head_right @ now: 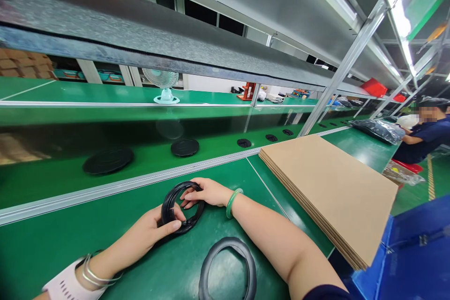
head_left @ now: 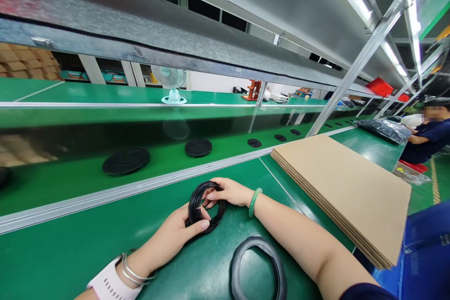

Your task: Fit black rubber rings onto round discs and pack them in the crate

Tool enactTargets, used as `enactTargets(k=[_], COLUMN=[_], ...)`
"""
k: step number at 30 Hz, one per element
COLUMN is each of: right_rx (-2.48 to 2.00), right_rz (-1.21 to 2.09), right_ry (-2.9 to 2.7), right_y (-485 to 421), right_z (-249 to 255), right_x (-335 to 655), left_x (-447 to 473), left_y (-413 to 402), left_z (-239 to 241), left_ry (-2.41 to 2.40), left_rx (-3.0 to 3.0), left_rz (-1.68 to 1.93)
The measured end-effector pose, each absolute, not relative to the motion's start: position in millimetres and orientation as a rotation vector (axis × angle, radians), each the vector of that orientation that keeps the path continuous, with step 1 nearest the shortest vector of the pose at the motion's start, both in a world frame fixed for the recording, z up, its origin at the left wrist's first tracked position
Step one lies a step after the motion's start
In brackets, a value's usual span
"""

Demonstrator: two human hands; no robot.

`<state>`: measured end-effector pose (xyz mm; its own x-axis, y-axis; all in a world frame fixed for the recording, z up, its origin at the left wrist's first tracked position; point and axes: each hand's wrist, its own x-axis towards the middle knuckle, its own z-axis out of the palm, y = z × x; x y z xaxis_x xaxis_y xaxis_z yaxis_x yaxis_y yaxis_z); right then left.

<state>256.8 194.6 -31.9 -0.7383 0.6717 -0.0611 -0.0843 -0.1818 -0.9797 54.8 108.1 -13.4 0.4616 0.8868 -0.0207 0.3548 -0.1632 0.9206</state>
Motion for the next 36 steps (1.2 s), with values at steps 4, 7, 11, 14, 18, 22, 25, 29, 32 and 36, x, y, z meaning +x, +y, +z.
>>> enactTargets(k=[4, 7, 11, 14, 18, 22, 25, 29, 32, 36], right_rx=[-0.683, -0.683, -0.681, -0.680, -0.685, -0.675, -0.669, -0.654, -0.646, -0.638], right_rz=[1.969, 1.969, 1.969, 1.966, 1.969, 1.968, 1.968, 1.969, 1.969, 1.967], right_ry=[-1.581, -1.575, -1.581, -1.577, -1.574, -1.574, -1.576, -1.575, -1.572, -1.576], right_y=[194.5, 194.4, 194.6, 194.8, 195.1, 195.4, 195.8, 196.1, 195.8, 195.8], right_z=[-32.1, -31.8, -31.7, -32.2, -33.2, -34.2, -34.6, -35.1, -35.7, -36.1], right_x=[256.7, 256.6, 257.0, 257.2, 256.9, 256.5, 256.7, 257.3, 257.4, 257.1], left_x=[54.9, 55.4, 55.4, 54.9, 54.6, 54.3, 54.7, 55.4, 54.9, 54.6], left_y=[108.2, 108.1, 108.1, 107.9, 107.3, 107.4, 107.8, 107.5, 106.9, 107.5], left_z=[-12.7, -11.9, -12.6, -13.7, -14.3, -14.8, -14.0, -11.9, -12.2, -13.9], left_ry=[1.056, 1.052, 1.060, 1.060, 1.058, 1.062, 1.064, 1.069, 1.068, 1.071], left_rx=[1.737, 1.734, 1.726, 1.721, 1.715, 1.718, 1.725, 1.734, 1.734, 1.733], left_rz=[0.678, 0.678, 0.677, 0.670, 0.673, 0.683, 0.685, 0.694, 0.693, 0.683])
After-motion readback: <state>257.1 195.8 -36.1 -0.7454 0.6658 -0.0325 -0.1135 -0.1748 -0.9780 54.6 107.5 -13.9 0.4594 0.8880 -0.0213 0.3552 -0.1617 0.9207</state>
